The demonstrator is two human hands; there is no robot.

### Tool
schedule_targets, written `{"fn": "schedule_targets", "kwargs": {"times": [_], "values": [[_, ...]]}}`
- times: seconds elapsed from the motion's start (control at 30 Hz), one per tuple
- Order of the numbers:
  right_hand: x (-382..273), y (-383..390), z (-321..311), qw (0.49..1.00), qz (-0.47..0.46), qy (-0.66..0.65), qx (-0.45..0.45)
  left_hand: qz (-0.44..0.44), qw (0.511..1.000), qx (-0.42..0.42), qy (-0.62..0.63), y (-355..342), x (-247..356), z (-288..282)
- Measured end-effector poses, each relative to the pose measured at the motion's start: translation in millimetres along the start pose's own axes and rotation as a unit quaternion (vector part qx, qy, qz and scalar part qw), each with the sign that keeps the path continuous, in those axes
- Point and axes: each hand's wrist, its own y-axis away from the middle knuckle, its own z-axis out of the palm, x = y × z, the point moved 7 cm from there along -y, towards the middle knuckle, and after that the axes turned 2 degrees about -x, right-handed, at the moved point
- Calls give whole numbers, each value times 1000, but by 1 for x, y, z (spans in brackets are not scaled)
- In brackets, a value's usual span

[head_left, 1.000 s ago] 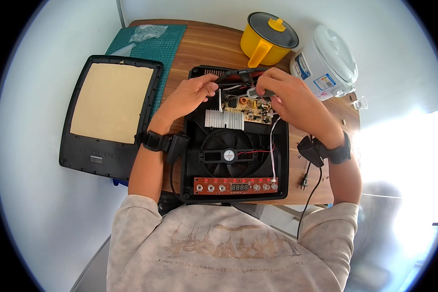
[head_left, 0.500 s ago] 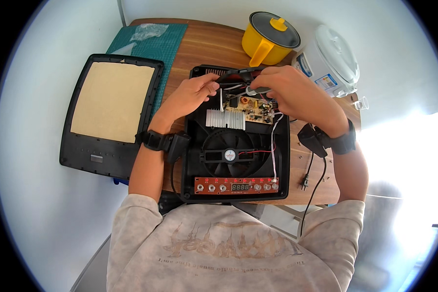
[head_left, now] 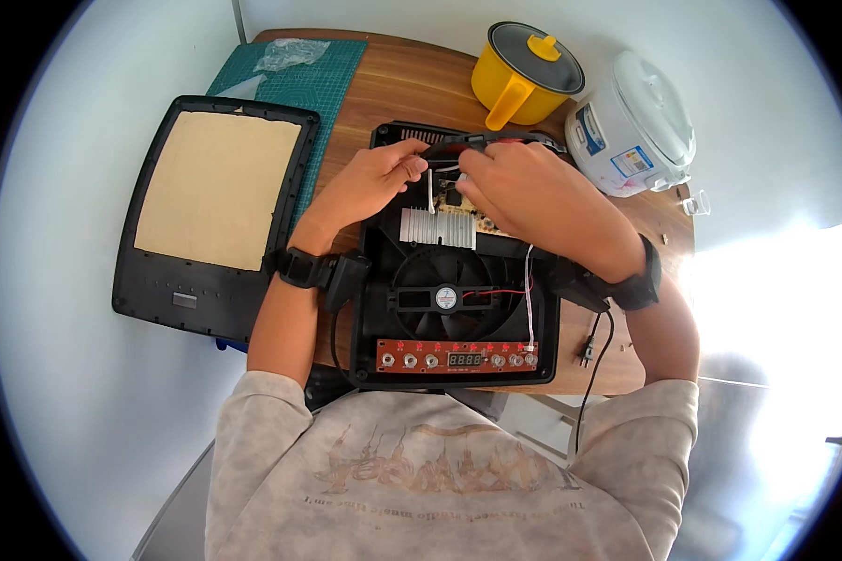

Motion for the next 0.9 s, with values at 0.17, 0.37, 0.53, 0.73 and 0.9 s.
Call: {"fn": "schedule_targets", "kwargs": {"times": [0.17, 0.37, 0.53, 0.73, 0.9], "values": [[3, -1, -2, 996, 55, 36, 52, -4, 1000, -1, -1, 0, 2, 0], [17, 1, 2, 991, 122, 16, 54, 21, 999, 24, 24, -2, -5, 0], [37, 30, 6, 979, 142, -128, 65, 11, 1000, -3, 27, -2, 0, 1], [40, 43, 5, 977, 128, -161, 64, 9, 1000, 16, 25, -3, -6, 1], [44, 38, -1, 977, 109, -181, 42, 11, 999, 17, 29, -2, -2, 1]]}}
